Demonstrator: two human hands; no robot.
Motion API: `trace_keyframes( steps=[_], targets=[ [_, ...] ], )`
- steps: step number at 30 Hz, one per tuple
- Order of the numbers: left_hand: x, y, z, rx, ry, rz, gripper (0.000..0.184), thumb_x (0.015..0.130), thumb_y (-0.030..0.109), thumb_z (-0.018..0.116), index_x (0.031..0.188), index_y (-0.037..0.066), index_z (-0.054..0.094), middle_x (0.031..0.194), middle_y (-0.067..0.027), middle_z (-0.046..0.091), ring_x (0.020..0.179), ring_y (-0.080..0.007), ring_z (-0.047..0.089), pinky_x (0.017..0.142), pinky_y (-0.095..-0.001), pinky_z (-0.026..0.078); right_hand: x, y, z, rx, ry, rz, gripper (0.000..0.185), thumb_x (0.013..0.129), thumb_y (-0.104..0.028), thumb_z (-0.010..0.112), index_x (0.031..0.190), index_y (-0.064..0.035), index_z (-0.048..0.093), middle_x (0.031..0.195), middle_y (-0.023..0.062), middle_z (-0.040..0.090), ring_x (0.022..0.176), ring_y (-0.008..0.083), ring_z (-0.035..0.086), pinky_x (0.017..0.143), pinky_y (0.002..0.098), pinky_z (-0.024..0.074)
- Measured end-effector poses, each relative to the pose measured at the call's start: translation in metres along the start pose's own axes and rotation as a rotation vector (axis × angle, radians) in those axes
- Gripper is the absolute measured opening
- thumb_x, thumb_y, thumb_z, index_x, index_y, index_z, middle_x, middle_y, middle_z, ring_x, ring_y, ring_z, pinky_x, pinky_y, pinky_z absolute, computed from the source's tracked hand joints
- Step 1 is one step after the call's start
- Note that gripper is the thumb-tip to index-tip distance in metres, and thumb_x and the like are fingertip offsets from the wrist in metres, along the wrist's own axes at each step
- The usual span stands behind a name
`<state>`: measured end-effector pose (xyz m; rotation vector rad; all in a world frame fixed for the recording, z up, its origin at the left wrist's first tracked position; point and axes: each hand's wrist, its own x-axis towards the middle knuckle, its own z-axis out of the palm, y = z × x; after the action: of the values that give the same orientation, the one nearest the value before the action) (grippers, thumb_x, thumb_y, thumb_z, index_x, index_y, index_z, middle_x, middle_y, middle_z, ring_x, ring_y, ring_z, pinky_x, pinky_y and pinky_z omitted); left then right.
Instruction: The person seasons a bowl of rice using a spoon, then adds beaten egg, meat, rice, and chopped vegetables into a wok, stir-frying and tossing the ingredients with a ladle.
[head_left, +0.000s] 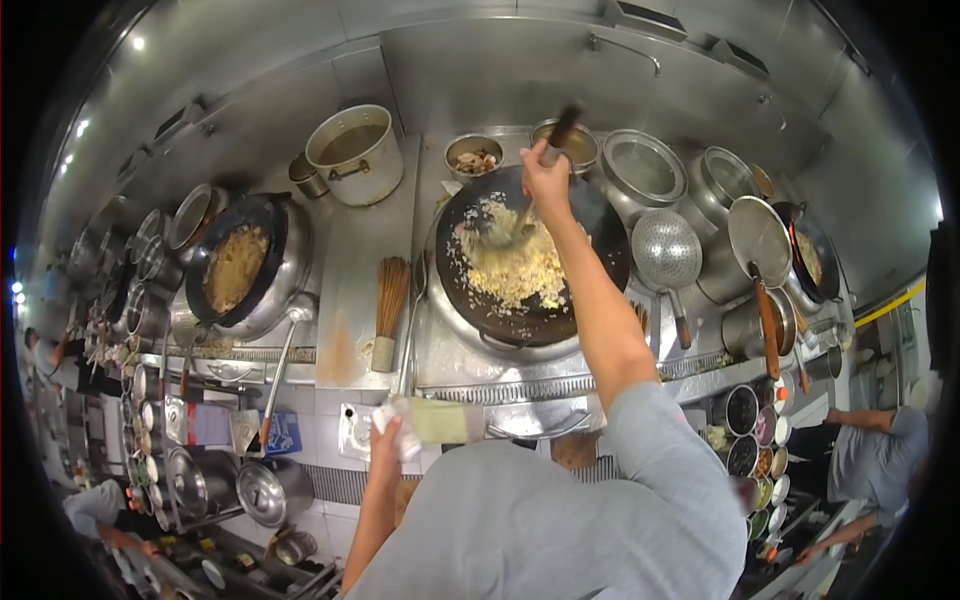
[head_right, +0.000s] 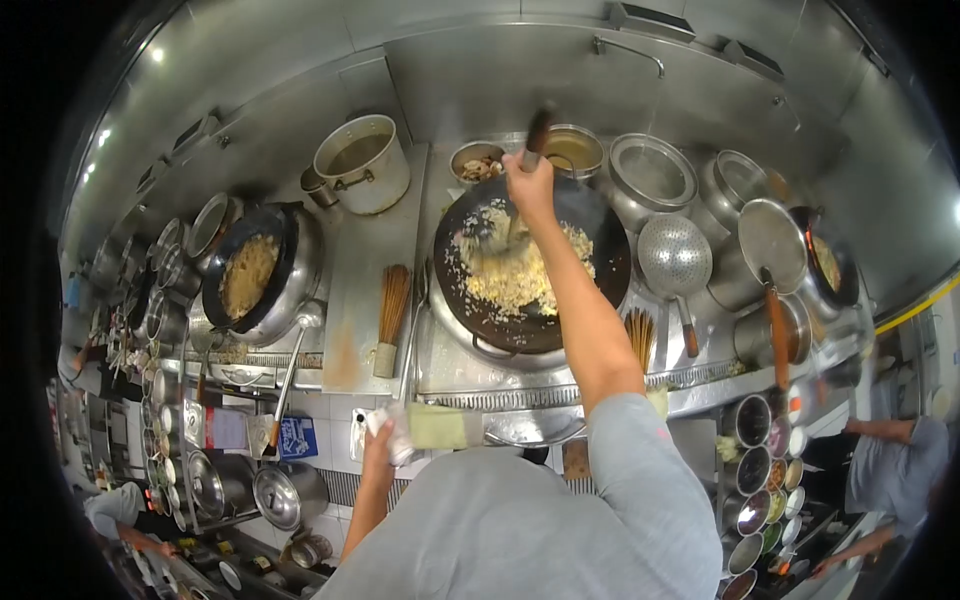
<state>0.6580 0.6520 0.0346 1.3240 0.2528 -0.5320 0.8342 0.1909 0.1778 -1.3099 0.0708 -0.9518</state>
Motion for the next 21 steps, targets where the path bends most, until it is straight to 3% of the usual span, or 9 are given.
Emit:
trace_keyframes(
  steps=[2, 6, 8, 10, 11, 12, 15, 18, 21],
  targets=[
    [0.010, 0.007, 0.036, -0.032, -0.082, -0.132, 0.046, 0.096, 0.030, 0.055, 0.132, 0.003, 0.045, 0.116, -0.0102, 0.059, 0.102, -0.0205, 0.060, 0.086, -0.0351, 0.050, 0.009, -0.023, 0.011, -0.271, 0.078, 0.016, 0.018, 0.085, -0.013, 0.066, 0.082, 0.0007, 0.056, 0.065, 0.0025, 0.057, 0.058, 0.0113, 0.052, 0.055, 0.0280, 0.0430],
    [0.060, -0.009, 0.098, -0.306, -0.343, -0.376, 0.059, 0.100, 0.055, 0.032, 0.131, 0.007, 0.045, 0.113, -0.0101, 0.061, 0.101, -0.0233, 0.061, 0.089, -0.0408, 0.050, 0.000, 0.033, -0.006, -0.257, 0.106, -0.012, 0.023, 0.084, -0.019, 0.068, 0.082, 0.0020, 0.059, 0.071, 0.0044, 0.060, 0.065, 0.0122, 0.051, 0.062, 0.0318, 0.0442],
    [0.073, 0.004, 0.146, -0.296, -0.287, -0.438, 0.056, 0.101, 0.054, 0.029, 0.126, 0.008, 0.048, 0.110, -0.0104, 0.060, 0.098, -0.0241, 0.061, 0.087, -0.0430, 0.050, -0.004, -0.005, -0.008, -0.361, -0.009, 0.021, 0.024, 0.084, -0.020, 0.068, 0.080, 0.0021, 0.058, 0.070, 0.0059, 0.059, 0.064, 0.0125, 0.050, 0.060, 0.0331, 0.0438],
    [0.114, -0.020, 0.163, -0.411, -0.424, -0.469, 0.059, 0.099, 0.056, 0.033, 0.123, 0.004, 0.048, 0.104, -0.0114, 0.060, 0.091, -0.0265, 0.062, 0.081, -0.0445, 0.053, 0.001, -0.017, -0.026, -0.537, 0.148, -0.188, 0.025, 0.085, -0.020, 0.067, 0.079, 0.0024, 0.057, 0.066, 0.0073, 0.056, 0.063, 0.0132, 0.048, 0.059, 0.0338, 0.0430],
    [0.102, 0.002, 0.191, -0.340, -0.297, -0.463, 0.053, 0.100, 0.053, 0.035, 0.118, 0.005, 0.049, 0.093, -0.0118, 0.059, 0.083, -0.0271, 0.062, 0.074, -0.0478, 0.054, -0.004, -0.028, -0.029, -0.356, 0.175, -0.086, 0.028, 0.085, -0.021, 0.068, 0.078, 0.0030, 0.055, 0.064, 0.0076, 0.054, 0.061, 0.0139, 0.047, 0.059, 0.0347, 0.0427],
    [0.107, -0.003, 0.202, -0.315, -0.289, -0.397, 0.039, 0.100, 0.044, 0.045, 0.110, 0.007, 0.050, 0.088, -0.0108, 0.059, 0.073, -0.0253, 0.062, 0.066, -0.0464, 0.055, -0.015, -0.032, -0.033, -0.365, 0.177, -0.074, 0.028, 0.085, -0.021, 0.068, 0.078, 0.0030, 0.055, 0.064, 0.0076, 0.054, 0.061, 0.0139, 0.047, 0.059, 0.0347, 0.0427],
    [0.137, -0.032, 0.211, -0.168, -0.227, -0.226, 0.028, 0.096, 0.035, 0.054, 0.104, 0.009, 0.051, 0.085, -0.0077, 0.059, 0.064, -0.0219, 0.061, 0.057, -0.0419, 0.054, -0.033, -0.076, -0.041, -0.575, 0.004, -0.105, 0.022, 0.086, -0.015, 0.067, 0.076, 0.0010, 0.056, 0.062, -0.0003, 0.053, 0.059, 0.0090, 0.046, 0.058, 0.0276, 0.0415],
    [0.126, -0.027, 0.190, -0.245, -0.324, -0.357, 0.023, 0.094, 0.030, 0.058, 0.103, 0.009, 0.052, 0.083, -0.0058, 0.061, 0.064, -0.0214, 0.060, 0.052, -0.0374, 0.050, -0.067, -0.044, -0.096, -0.346, 0.139, -0.037, 0.020, 0.089, -0.013, 0.064, 0.077, -0.0022, 0.052, 0.059, -0.0019, 0.049, 0.052, 0.0087, 0.046, 0.050, 0.0273, 0.0371],
    [0.108, 0.000, 0.196, -0.332, -0.371, -0.544, 0.012, 0.092, 0.021, 0.057, 0.096, 0.010, 0.053, 0.073, -0.0066, 0.059, 0.060, -0.0229, 0.059, 0.051, -0.0389, 0.049, -0.079, -0.094, -0.105, 0.112, 0.308, 0.001, 0.029, 0.094, -0.012, 0.058, 0.071, -0.0137, 0.040, 0.053, -0.0036, 0.036, 0.044, 0.0083, 0.033, 0.042, 0.0250, 0.0303]
  ],
)
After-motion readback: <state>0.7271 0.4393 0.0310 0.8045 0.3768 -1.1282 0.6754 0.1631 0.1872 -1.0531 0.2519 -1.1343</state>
